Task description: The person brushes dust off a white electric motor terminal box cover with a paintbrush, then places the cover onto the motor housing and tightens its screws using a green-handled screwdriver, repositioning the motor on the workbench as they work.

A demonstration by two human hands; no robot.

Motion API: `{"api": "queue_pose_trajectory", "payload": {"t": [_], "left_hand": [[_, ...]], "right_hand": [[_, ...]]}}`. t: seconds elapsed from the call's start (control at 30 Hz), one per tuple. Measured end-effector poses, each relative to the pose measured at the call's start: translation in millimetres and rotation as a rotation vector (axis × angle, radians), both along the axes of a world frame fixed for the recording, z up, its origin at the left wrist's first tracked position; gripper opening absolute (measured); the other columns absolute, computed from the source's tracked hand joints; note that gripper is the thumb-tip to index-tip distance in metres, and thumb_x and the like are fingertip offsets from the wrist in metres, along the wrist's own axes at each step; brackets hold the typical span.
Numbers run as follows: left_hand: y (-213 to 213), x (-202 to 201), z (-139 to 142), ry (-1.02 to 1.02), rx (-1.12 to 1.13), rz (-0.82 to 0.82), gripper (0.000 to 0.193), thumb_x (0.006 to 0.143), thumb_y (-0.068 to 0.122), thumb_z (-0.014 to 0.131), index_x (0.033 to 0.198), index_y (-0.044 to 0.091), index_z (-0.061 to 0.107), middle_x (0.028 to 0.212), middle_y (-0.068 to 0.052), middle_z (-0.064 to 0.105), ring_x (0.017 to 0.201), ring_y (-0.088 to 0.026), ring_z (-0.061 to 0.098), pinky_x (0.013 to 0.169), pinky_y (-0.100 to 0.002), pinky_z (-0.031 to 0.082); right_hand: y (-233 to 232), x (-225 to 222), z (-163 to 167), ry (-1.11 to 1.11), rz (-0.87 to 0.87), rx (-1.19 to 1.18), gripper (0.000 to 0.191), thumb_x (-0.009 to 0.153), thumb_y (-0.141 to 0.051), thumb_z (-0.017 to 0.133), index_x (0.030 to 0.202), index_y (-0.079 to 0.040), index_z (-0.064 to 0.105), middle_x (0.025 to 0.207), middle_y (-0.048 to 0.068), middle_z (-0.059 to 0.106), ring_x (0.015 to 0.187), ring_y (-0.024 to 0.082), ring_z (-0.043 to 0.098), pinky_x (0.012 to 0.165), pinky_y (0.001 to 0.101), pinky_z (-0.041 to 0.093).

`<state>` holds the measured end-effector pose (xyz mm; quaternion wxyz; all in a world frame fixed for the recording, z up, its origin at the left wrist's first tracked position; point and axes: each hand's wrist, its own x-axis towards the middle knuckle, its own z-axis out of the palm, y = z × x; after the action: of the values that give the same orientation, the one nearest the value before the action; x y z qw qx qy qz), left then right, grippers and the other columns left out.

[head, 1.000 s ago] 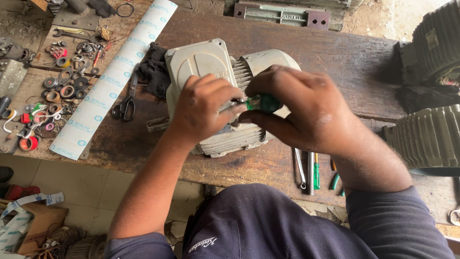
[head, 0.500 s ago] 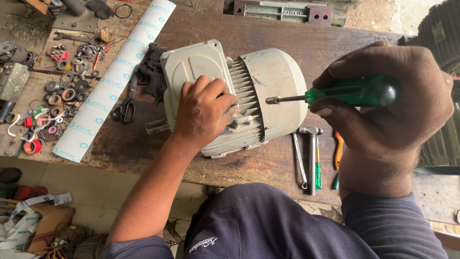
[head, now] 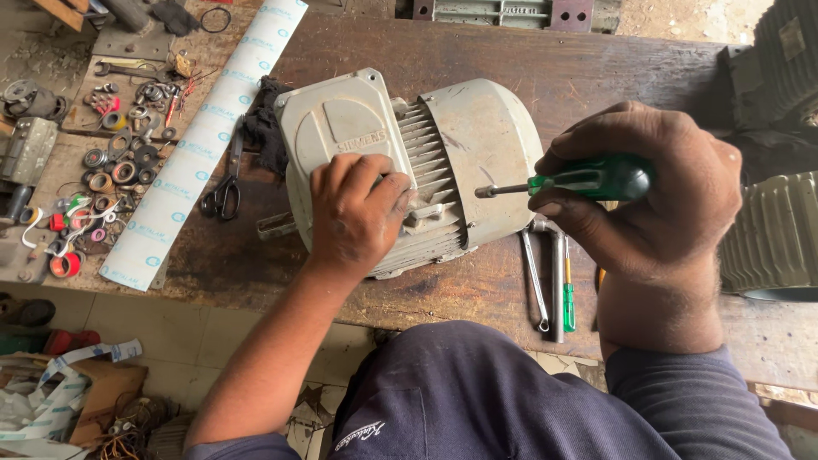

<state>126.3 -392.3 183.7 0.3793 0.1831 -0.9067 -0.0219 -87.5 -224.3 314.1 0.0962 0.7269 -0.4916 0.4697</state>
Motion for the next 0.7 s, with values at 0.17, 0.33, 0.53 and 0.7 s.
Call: {"api": "queue_pose_trajectory", "payload": {"t": [0.17,0.33,0.53,0.7], "left_hand": [[11,-3,-11,0.081,-0.054,0.069,0.013,0.094,0.015,0.078,0.106,0.011,0.074,0.111,-0.001,0.064,0.111,-0.023,0.054,0.099,-0.046,0.037],[9,-3,-13,0.065,-0.043,0.085,0.011,0.095,0.011,0.074,0.106,0.014,0.075,0.112,0.001,0.065,0.113,-0.022,0.054,0.101,-0.045,0.035],[3,-2,-9,0.056,-0.034,0.039,0.015,0.092,0.021,0.08,0.102,0.013,0.073,0.112,0.0,0.063,0.113,-0.024,0.053,0.1,-0.047,0.035],[4,-6,-9,0.094,-0.051,0.065,0.021,0.09,0.028,0.084,0.102,0.014,0.073,0.118,-0.003,0.063,0.115,-0.024,0.053,0.1,-0.046,0.036]], "right_hand": [[-8,6,-5,-0.047,0.048,0.011,0.038,0.094,-0.02,0.077,0.112,0.006,0.056,0.092,0.016,0.073,0.085,0.021,0.077,0.069,0.0269,0.063],[-8,13,-6,-0.041,0.033,0.048,0.039,0.092,-0.02,0.079,0.113,0.004,0.056,0.094,0.016,0.073,0.087,0.022,0.078,0.073,0.0286,0.063],[-5,19,-2,-0.067,0.043,0.034,0.043,0.091,-0.018,0.079,0.116,0.007,0.054,0.102,0.018,0.072,0.099,0.026,0.076,0.086,0.0341,0.065],[-5,20,-1,-0.014,0.025,0.036,0.045,0.088,-0.016,0.082,0.118,0.007,0.057,0.1,0.017,0.074,0.098,0.026,0.077,0.08,0.0315,0.064]]}}
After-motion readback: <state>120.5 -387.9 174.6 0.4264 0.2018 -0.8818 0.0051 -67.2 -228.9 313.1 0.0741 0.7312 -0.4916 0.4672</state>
